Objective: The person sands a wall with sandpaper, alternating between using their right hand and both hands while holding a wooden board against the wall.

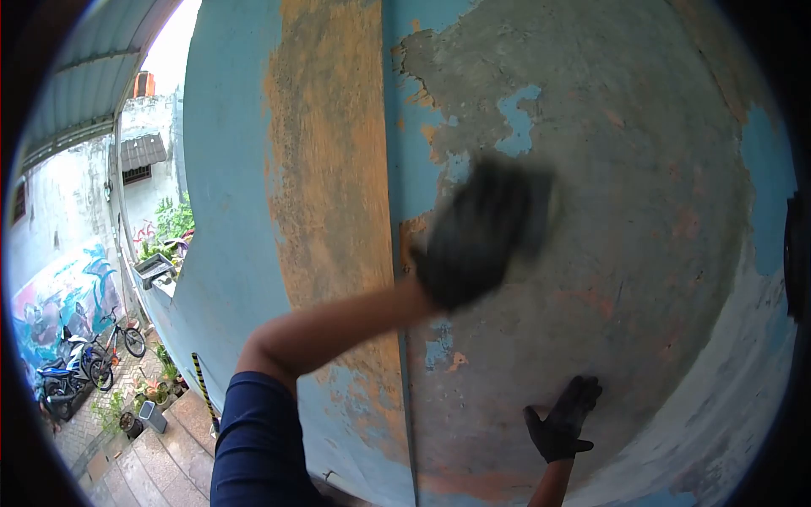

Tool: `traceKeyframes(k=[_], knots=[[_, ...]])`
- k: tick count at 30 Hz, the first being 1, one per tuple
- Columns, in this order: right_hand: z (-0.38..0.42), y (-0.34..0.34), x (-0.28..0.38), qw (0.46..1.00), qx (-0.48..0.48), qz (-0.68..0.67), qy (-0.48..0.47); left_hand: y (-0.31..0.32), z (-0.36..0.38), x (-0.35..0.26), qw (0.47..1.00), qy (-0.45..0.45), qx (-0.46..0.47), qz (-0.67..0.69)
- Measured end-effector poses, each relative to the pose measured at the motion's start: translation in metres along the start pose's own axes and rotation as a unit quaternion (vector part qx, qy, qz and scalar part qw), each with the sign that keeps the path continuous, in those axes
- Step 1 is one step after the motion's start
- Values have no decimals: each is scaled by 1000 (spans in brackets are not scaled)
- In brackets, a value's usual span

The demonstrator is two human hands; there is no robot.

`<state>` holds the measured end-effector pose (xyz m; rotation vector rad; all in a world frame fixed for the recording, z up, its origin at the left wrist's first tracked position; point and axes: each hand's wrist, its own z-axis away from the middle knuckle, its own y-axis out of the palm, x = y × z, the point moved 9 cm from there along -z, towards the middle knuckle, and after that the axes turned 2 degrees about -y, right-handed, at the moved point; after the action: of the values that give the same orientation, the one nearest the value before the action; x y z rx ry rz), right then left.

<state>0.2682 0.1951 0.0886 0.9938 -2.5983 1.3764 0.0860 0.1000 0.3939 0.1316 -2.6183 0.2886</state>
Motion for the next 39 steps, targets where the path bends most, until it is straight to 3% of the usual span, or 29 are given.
traceKeyframes(k=[2, 5, 7, 8, 9, 10, 11, 13, 15, 16, 17, 19, 21, 23, 24, 25, 26, 27, 29, 31, 32, 34, 35, 37, 39], knots=[[3, -2, 0, 1000, -2, -3, 0, 4, 54, -34, 989, 89, 100, 61], [-1, 2, 0, 1000, 12, 10, 17, 9, 10, 17, 996, 39, 77, 28], [0, 3, -1, 1000, 5, 8, 12, -21, -72, 81, 993, 28, -82, -76], [1, 4, -2, 1000, 4, 9, 14, -38, -114, 118, 991, -77, -74, -81], [2, 4, -2, 1000, 0, 11, 9, -41, -148, 161, 986, -169, -18, -2], [1, 3, -1, 1000, -6, 14, 5, -56, -175, 185, 978, -181, -100, 8], [-2, 3, 0, 1000, -7, 15, 5, -51, -176, 181, 978, -181, -101, 9], [1, 3, 0, 1000, -5, 17, 11, -59, -157, 129, 962, -79, -248, -81], [2, 2, -2, 1000, -2, 15, 4, -32, -92, 62, 978, -36, -190, -75], [1, 1, -1, 1000, -8, 7, -2, -13, -58, 29, 998, -33, -56, -16], [1, 2, -2, 1000, -8, 6, 1, 6, -12, -8, 1000, -5, 4, 17], [1, 4, -4, 1000, -3, 7, 8, 3, 60, -63, 985, 146, 13, 87], [2, 4, -4, 1000, -7, 10, 6, -16, 42, -48, 982, 182, -8, 57], [1, 5, -4, 1000, -2, 16, 5, -25, -35, 13, 988, 127, -82, 16], [1, 5, -4, 1000, -8, 14, 3, -15, -68, 67, 999, 26, -41, -6], [1, 5, -3, 1000, -15, 11, 1, -18, -113, 114, 991, -94, 68, -66], [2, 4, -3, 1000, -12, 12, 1, -32, -150, 162, 987, -145, 8, -75], [1, 4, -2, 1000, -9, 14, 5, -67, -167, 170, 950, -46, -278, -133], [1, 4, -2, 1000, 0, 17, 9, -49, -156, 145, 971, -164, -148, -94], [2, 2, -2, 1000, -23, 1, -6, -27, -93, 71, 984, -70, -144, -80], [1, 1, -4, 1000, -21, 1, -6, -10, -47, 32, 995, -24, -95, -14], [3, 3, -6, 1000, -3, 18, -12, 21, 53, -43, 995, 31, 87, 43], [6, 1, -7, 1000, -2, 16, -11, 18, 91, -60, 991, 88, 77, 72], [2, 1, -7, 1000, 16, 18, 8, 10, 82, -46, 993, 94, 62, 37], [3, 2, -7, 1000, 13, 18, 8, 0, 14, 11, 997, 26, 36, -58]])
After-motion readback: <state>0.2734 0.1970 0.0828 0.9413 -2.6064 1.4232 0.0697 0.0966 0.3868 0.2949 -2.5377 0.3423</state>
